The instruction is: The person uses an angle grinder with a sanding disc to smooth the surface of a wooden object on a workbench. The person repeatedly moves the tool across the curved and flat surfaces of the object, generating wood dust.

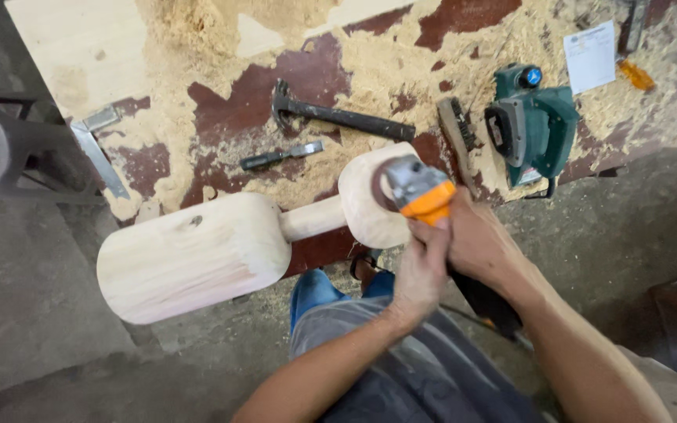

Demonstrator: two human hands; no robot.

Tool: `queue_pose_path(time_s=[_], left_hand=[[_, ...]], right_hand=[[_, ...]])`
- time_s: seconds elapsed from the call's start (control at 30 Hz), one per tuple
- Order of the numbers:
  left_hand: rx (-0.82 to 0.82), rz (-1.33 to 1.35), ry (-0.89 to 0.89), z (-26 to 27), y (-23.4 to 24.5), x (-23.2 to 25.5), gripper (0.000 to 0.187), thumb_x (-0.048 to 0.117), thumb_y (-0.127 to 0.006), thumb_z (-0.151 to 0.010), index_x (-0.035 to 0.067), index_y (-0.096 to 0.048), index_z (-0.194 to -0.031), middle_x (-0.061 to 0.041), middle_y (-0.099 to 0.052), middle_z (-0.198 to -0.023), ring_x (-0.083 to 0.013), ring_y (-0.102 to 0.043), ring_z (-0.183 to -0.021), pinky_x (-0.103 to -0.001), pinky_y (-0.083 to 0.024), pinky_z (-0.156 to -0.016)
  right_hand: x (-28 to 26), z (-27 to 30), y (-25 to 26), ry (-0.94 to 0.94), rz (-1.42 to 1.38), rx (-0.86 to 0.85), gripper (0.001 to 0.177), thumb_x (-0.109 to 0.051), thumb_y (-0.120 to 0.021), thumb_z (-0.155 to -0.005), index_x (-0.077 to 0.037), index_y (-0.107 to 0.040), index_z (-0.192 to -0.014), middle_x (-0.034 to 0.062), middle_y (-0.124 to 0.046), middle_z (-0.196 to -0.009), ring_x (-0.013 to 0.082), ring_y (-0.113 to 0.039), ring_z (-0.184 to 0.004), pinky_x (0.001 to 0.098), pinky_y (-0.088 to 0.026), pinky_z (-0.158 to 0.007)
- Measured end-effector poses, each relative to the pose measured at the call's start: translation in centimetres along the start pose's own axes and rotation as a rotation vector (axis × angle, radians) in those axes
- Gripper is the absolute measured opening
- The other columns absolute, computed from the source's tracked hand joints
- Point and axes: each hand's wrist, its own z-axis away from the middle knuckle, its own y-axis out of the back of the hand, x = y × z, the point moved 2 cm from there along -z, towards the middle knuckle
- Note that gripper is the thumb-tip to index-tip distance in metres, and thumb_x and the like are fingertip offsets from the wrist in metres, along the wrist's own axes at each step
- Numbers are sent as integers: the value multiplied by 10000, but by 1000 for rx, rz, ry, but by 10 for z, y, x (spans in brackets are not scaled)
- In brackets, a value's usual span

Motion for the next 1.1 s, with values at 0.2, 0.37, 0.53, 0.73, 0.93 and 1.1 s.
queue_pose_path(time_s=[0.2,0.37,0.53,0.73,0.93,1.1], left_hand=[[-12,410,381,-11,-9,2,730,554,-408,-1014,-74,-494,-1379,-250,-686,-1046,-349,-692,-974,-432,-553,-855],[-144,421,233,-22,-52,18,674,528,-466,-1048,-80,-569,-1318,-268,-690,-1101,-380,-690,-1062,-444,-521,-925],[-333,400,70,5,-62,-8,557,519,-488,-1038,50,-563,-1328,-157,-682,-1116,-257,-662,-1025,-381,-514,-909],[-330,140,236,66,-13,-69,435,430,-590,-1064,28,-603,-901,-52,-590,-775,-137,-544,-724,-324,-489,-672],[-165,173,240,94,13,-90,331,351,-507,-1067,48,-567,-946,10,-545,-774,-115,-505,-727,-319,-460,-670],[-250,248,204,80,-12,-90,405,346,-510,-1107,28,-565,-863,8,-467,-723,-119,-425,-682,-337,-388,-601]], right_hand=[[0,-24,5,-21,109,-112,668,-562,-655,-886,28,-533,-1175,259,-748,-963,368,-773,-866,461,-628,-759],[45,2,27,-37,6,175,672,-514,-727,-864,11,-528,-1234,229,-728,-1029,362,-730,-916,487,-571,-775],[94,37,-18,-92,-219,318,664,-458,-743,-857,14,-496,-1253,210,-728,-1039,351,-746,-898,456,-596,-737],[100,45,-100,-1,-136,185,789,-500,-827,-742,29,-492,-1222,225,-735,-955,386,-749,-861,458,-604,-723],[79,42,-141,177,-58,7,846,-546,-752,-792,34,-420,-1311,190,-693,-995,355,-749,-803,445,-619,-657],[95,40,-126,43,52,38,893,-619,-768,-804,54,-413,-1269,217,-703,-969,369,-738,-853,455,-614,-707]])
